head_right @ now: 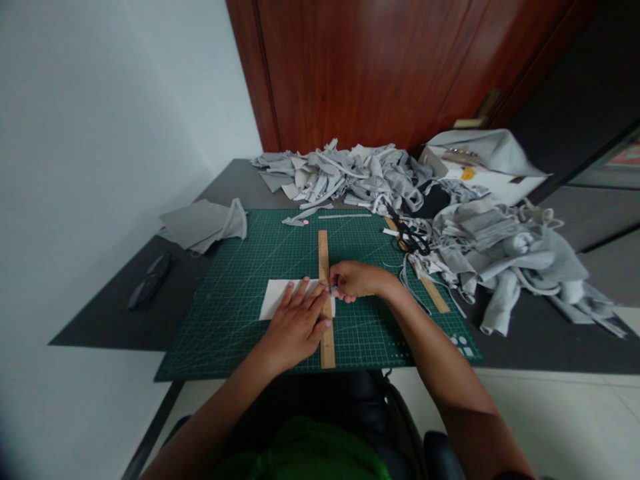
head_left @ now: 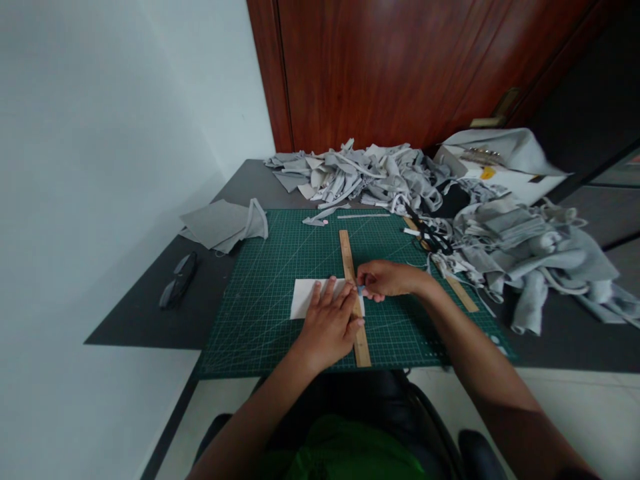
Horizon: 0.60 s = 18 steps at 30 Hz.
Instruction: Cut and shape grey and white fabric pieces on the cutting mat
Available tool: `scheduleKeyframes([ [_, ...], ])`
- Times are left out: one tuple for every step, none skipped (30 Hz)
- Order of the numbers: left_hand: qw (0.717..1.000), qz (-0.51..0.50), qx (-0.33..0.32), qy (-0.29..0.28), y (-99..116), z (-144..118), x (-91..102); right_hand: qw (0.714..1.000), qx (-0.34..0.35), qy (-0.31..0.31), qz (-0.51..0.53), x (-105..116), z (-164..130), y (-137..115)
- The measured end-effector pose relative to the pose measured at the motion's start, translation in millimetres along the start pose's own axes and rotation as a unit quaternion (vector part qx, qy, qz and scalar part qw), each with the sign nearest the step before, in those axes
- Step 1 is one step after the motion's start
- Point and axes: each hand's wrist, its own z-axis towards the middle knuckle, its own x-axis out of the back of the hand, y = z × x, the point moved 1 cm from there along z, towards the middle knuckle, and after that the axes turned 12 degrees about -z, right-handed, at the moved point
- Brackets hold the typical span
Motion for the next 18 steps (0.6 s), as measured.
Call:
scheduleKeyframes([
  [1.000,-0.001,-0.001,0.004,0,0,-0.5,1.000,0.000,0.006,-0.005,-1,-1,-1],
  [1.000,-0.002,-0.001,0.007,-1,-1,-1.0,1.000,0.000,0.013,-0.010,-3,-3,-1],
  [1.000,-0.003,-0.001,0.011,-1,-1,-1.4,1.000,0.000,0.021,-0.016,-4,-4,-2],
  [1.000,-0.004,0.000,0.014,-2,-1,-1.9,0.999,0.001,0.031,-0.022,-6,-6,-2],
  [1.000,-0.005,0.000,0.015,-2,-2,-2.3,0.999,0.001,0.041,-0.027,-8,-7,-2],
  [1.000,-0.006,0.002,0.016,-2,-2,-2.7,0.998,0.002,0.050,-0.033,-10,-9,-2],
  [1.000,-0.007,0.003,0.018,-2,-2,-3.0,0.998,0.005,0.059,-0.038,-13,-11,-2],
  [1.000,-0.009,0.003,0.019,-2,-2,-3.3,0.997,0.010,0.065,-0.042,-15,-13,-2],
  [1.000,-0.012,0.003,0.021,-2,-2,-3.6,0.996,0.017,0.071,-0.046,-17,-16,-3],
  [1.000,-0.016,0.003,0.022,-2,-2,-4.0,0.996,0.024,0.076,-0.049,-19,-18,-4],
  [1.000,-0.020,0.002,0.025,-2,-3,-4.4,0.995,0.030,0.081,-0.053,-22,-20,-4],
  [0.999,-0.023,0.001,0.026,-2,-3,-4.9,0.994,0.034,0.088,-0.056,-24,-22,-5],
  [0.999,-0.025,0.000,0.028,-2,-3,-5.3,0.993,0.037,0.095,-0.059,-26,-24,-5],
  [0.999,-0.026,0.000,0.029,-2,-3,-5.8,0.992,0.037,0.102,-0.061,-28,-26,-6],
  [0.999,-0.027,-0.001,0.029,-2,-3,-6.2,0.991,0.036,0.109,-0.062,-30,-28,-6],
  [0.999,-0.027,-0.001,0.029,-3,-3,-6.6,0.991,0.035,0.113,-0.063,-33,-29,-5],
  [0.999,-0.028,0.000,0.029,-3,-3,-6.8,0.991,0.034,0.116,-0.064,-35,-31,-5],
  [0.999,-0.028,0.001,0.028,-3,-3,-6.9,0.991,0.032,0.117,-0.064,-37,-33,-4],
])
